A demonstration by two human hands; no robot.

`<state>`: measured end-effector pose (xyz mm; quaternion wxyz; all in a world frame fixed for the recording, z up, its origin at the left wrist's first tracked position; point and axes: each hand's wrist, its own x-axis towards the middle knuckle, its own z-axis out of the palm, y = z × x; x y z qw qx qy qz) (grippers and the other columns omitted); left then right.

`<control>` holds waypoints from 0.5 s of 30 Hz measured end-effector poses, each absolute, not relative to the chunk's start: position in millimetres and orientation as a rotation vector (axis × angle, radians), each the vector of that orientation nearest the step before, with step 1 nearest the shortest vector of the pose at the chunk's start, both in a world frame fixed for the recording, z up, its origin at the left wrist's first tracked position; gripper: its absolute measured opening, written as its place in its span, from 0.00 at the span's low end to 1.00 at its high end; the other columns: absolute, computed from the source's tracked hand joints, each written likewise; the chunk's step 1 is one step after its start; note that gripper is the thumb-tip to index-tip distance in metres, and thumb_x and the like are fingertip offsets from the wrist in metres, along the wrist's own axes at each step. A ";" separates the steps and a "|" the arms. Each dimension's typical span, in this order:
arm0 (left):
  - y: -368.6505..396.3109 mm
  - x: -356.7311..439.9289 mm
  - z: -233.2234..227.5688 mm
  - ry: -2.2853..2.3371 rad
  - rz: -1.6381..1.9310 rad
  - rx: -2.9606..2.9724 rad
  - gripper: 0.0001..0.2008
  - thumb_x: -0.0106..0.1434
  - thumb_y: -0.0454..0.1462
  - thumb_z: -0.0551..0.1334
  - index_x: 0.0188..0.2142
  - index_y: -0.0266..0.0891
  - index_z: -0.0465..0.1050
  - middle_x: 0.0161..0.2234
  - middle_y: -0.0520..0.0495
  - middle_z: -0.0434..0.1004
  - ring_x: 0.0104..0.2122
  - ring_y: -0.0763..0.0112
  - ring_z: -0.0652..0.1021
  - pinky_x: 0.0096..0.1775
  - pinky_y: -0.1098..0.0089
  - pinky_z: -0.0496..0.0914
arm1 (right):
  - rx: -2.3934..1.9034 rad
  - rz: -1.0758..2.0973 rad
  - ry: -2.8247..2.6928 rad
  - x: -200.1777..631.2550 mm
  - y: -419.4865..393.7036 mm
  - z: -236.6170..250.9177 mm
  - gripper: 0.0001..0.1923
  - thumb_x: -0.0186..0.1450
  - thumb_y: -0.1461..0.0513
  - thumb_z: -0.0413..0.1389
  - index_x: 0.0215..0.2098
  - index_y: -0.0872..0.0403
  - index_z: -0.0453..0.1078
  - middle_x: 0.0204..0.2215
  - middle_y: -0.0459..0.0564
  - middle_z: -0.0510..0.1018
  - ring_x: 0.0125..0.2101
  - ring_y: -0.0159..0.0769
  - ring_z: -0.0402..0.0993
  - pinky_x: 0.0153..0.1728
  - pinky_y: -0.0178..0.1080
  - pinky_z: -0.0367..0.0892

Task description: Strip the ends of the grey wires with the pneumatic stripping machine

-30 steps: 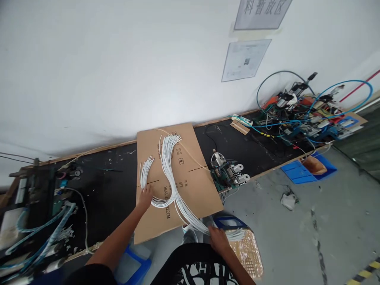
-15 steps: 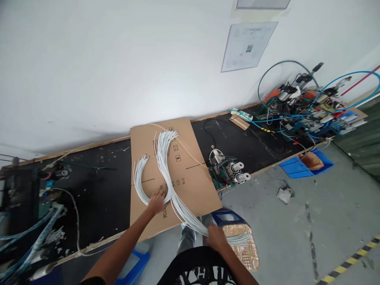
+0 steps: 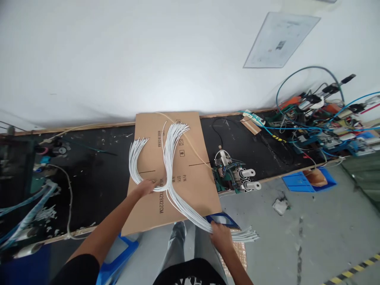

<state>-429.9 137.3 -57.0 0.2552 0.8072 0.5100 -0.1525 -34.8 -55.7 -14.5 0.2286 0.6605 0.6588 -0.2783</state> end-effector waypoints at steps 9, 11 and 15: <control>137.3 -423.9 -51.1 1.641 -0.507 2.168 0.17 0.69 0.40 0.64 0.56 0.37 0.71 0.54 0.41 0.75 0.47 0.58 0.79 0.47 0.53 0.76 | 1.673 -0.800 1.718 -42.4 -85.1 -20.3 0.12 0.71 0.57 0.57 0.49 0.56 0.73 0.43 0.51 0.80 0.44 0.41 0.79 0.48 0.50 0.73; 137.0 -423.5 -51.7 1.638 -0.538 2.160 0.17 0.69 0.40 0.64 0.55 0.38 0.71 0.53 0.41 0.76 0.46 0.58 0.80 0.46 0.53 0.76 | 1.687 -0.778 1.710 -34.1 -84.4 -20.5 0.12 0.72 0.57 0.57 0.48 0.56 0.73 0.43 0.51 0.80 0.43 0.41 0.79 0.48 0.50 0.74; 152.8 -431.6 -50.6 1.568 -0.555 2.189 0.17 0.69 0.40 0.64 0.55 0.38 0.71 0.52 0.42 0.76 0.45 0.59 0.80 0.45 0.54 0.77 | 1.768 -0.755 1.706 -14.9 -81.3 -17.9 0.14 0.72 0.58 0.57 0.52 0.56 0.71 0.44 0.51 0.80 0.44 0.41 0.79 0.49 0.52 0.73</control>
